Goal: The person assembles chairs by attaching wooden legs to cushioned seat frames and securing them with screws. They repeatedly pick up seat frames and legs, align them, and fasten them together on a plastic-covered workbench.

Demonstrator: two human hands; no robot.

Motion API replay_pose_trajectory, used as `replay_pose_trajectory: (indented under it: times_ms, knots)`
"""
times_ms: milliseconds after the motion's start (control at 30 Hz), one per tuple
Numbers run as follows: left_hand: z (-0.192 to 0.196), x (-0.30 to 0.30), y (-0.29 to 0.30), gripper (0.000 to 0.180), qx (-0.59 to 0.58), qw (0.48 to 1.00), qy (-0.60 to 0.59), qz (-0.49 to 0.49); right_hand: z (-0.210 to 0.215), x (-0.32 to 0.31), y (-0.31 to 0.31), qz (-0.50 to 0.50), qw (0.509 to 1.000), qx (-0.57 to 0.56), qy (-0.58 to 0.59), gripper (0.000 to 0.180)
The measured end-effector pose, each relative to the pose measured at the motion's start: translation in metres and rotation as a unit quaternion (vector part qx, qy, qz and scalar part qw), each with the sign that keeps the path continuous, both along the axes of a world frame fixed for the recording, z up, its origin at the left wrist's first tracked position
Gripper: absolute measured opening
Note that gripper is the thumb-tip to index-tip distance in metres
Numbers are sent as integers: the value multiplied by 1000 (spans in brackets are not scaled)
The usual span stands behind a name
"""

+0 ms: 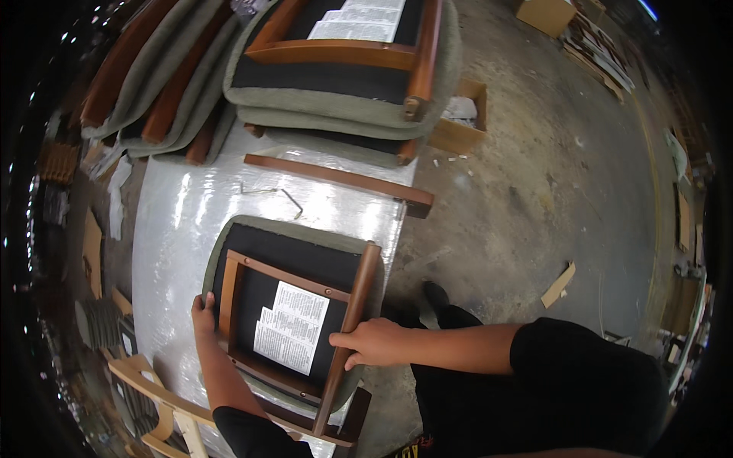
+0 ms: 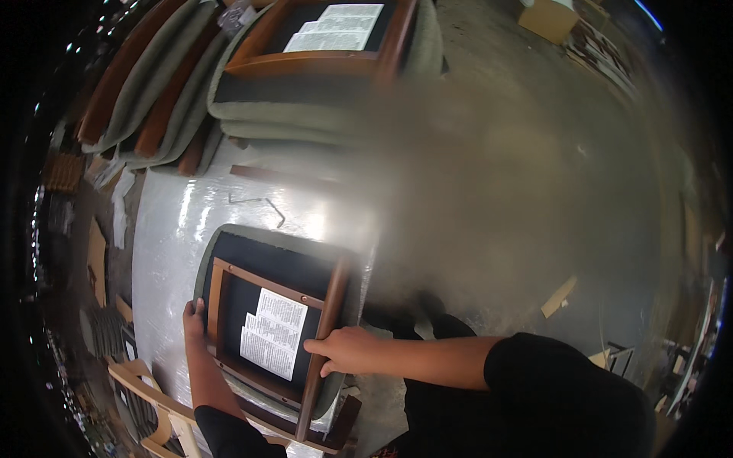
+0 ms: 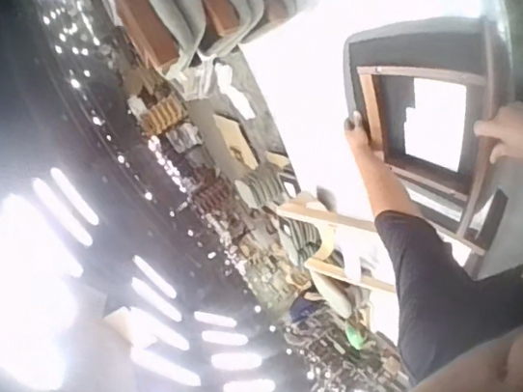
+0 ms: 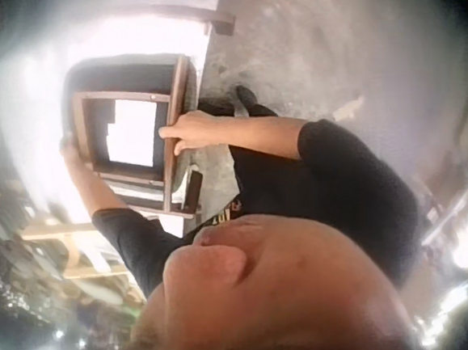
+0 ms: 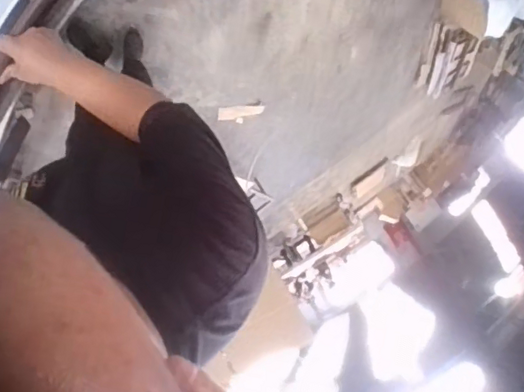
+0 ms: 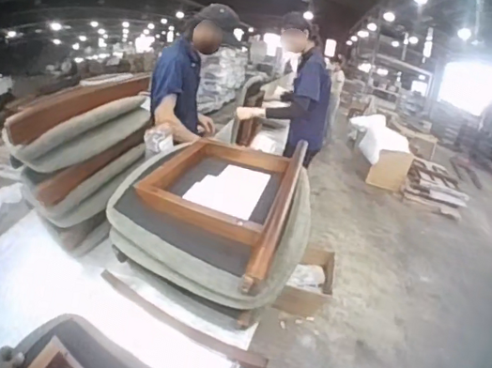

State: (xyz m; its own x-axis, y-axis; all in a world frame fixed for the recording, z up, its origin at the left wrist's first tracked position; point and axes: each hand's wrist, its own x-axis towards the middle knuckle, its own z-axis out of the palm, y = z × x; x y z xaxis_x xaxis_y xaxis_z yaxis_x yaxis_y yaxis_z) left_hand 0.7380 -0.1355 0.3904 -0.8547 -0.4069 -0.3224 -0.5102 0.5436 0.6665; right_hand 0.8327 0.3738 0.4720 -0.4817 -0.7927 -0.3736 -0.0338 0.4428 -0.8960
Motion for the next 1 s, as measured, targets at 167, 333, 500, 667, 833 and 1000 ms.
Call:
replay_pose_trajectory:
  times_ms: [167,333,500,667,833,1000]
  knots:
    - [31,31,58,59,-319,947,38,27,29,-60,53,-335,933,-46,125,27]
    - [87,216,187,59,-339,927,154,44,2,-180,87,-234,840,369,322,41]
    - [73,321,263,48,-274,931,-29,240,13,-176,97,-214,862,325,326,47]
    - [60,324,260,44,-284,933,38,216,160,-103,153,-284,834,185,436,46]
    - [63,328,262,40,-284,936,46,205,191,-90,186,-488,853,-111,149,43]
    - [55,331,255,45,-275,936,35,218,82,-147,154,-354,921,-115,117,47]
